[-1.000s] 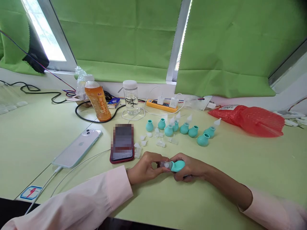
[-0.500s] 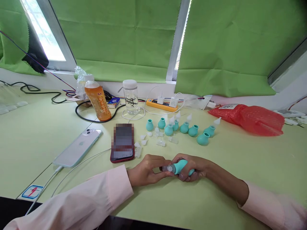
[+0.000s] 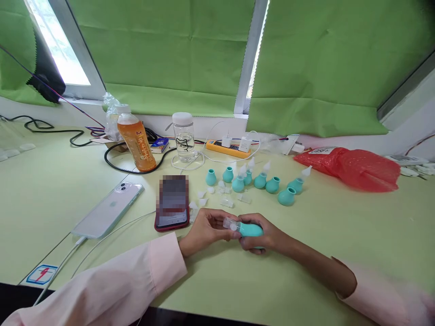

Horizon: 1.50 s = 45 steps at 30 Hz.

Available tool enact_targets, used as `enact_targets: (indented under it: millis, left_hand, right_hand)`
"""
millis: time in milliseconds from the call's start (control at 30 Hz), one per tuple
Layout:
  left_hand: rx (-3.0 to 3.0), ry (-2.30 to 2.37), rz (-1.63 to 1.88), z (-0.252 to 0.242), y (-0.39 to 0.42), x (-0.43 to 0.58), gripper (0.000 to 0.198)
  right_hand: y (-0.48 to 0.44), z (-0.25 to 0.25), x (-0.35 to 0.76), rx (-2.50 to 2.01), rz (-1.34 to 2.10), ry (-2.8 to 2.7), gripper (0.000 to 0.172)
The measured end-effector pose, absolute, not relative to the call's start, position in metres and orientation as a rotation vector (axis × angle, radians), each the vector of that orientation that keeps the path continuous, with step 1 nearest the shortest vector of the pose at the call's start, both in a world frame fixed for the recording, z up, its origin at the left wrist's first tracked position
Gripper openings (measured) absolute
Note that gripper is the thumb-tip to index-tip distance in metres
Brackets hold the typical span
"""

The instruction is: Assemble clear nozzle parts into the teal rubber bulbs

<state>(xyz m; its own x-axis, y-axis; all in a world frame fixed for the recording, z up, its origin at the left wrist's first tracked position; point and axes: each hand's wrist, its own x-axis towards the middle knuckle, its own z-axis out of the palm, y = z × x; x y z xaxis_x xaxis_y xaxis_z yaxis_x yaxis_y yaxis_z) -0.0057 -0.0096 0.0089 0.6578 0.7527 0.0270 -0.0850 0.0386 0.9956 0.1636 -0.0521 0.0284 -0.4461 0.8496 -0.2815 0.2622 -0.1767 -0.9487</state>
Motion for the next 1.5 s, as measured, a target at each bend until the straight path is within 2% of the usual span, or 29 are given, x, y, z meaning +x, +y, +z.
enact_targets:
  millis: [100, 200, 300, 367, 467, 600, 700, 833, 933, 1100, 1167, 1267, 1367, 1500]
  left_hand:
    - [1.247, 0.643, 0.753, 0.01, -0.008, -0.005, 0.025]
    - [1.281, 0.65, 0.845, 0.013, -0.006, -0.005, 0.02]
    - [1.377, 0.611, 0.8, 0.017, -0.006, -0.006, 0.024]
    - [1.435, 0.59, 0.745, 0.018, -0.009, -0.007, 0.028]
    - [1.601, 0.588, 0.736, 0.019, -0.014, -0.009, 0.026]
    - [1.904, 0.637, 0.7, 0.019, -0.019, -0.012, 0.024]
    - [2.039, 0.678, 0.647, 0.019, -0.02, -0.012, 0.024]
    - [2.085, 0.709, 0.598, 0.021, -0.016, -0.011, 0.024]
    - [2.042, 0.659, 0.575, 0.019, -0.011, -0.011, 0.024]
    - [2.012, 0.706, 0.648, 0.009, -0.009, -0.011, 0.018]
    - [2.014, 0.729, 0.654, 0.005, -0.011, -0.011, 0.022]
    - [2.016, 0.799, 0.692, 0.004, -0.014, -0.012, 0.02]
    - [2.002, 0.892, 0.771, 0.005, -0.014, -0.012, 0.021]
    - [1.995, 0.995, 0.858, 0.007, -0.011, -0.011, 0.025]
  right_hand:
    - [-0.051, 0.03, 0.166, -1.194, 1.3, -1.857, 0.021]
    - [-0.038, 0.024, 0.178, -1.333, 0.623, -1.968, 0.025]
    - [-0.02, 0.015, 0.195, -1.493, -0.038, -1.968, 0.026]
    - [-0.011, 0.014, 0.204, -1.531, -0.263, -1.963, 0.024]
    - [-0.005, 0.028, 0.215, -1.663, -0.403, -1.979, 0.022]
    - [-0.007, 0.059, 0.236, -2.138, -0.504, -2.001, 0.026]
    - [-0.01, 0.067, 0.256, -2.342, -0.422, -2.035, 0.031]
    - [-0.01, 0.061, 0.271, -2.465, -0.148, -2.146, 0.019]
    - [-0.014, 0.065, 0.266, -2.376, 0.024, -2.212, 0.017]
    - [-0.024, 0.08, 0.238, -1.845, 0.6, -2.237, 0.023]
    - [-0.021, 0.077, 0.23, -1.849, 0.564, -2.295, 0.021]
    - [-0.009, 0.065, 0.226, -2.027, 0.271, -2.283, 0.02]
    - [0.0, 0.057, 0.228, -2.113, 0.159, -2.248, 0.022]
    - [-0.009, 0.064, 0.222, -2.17, 0.011, -2.22, 0.035]
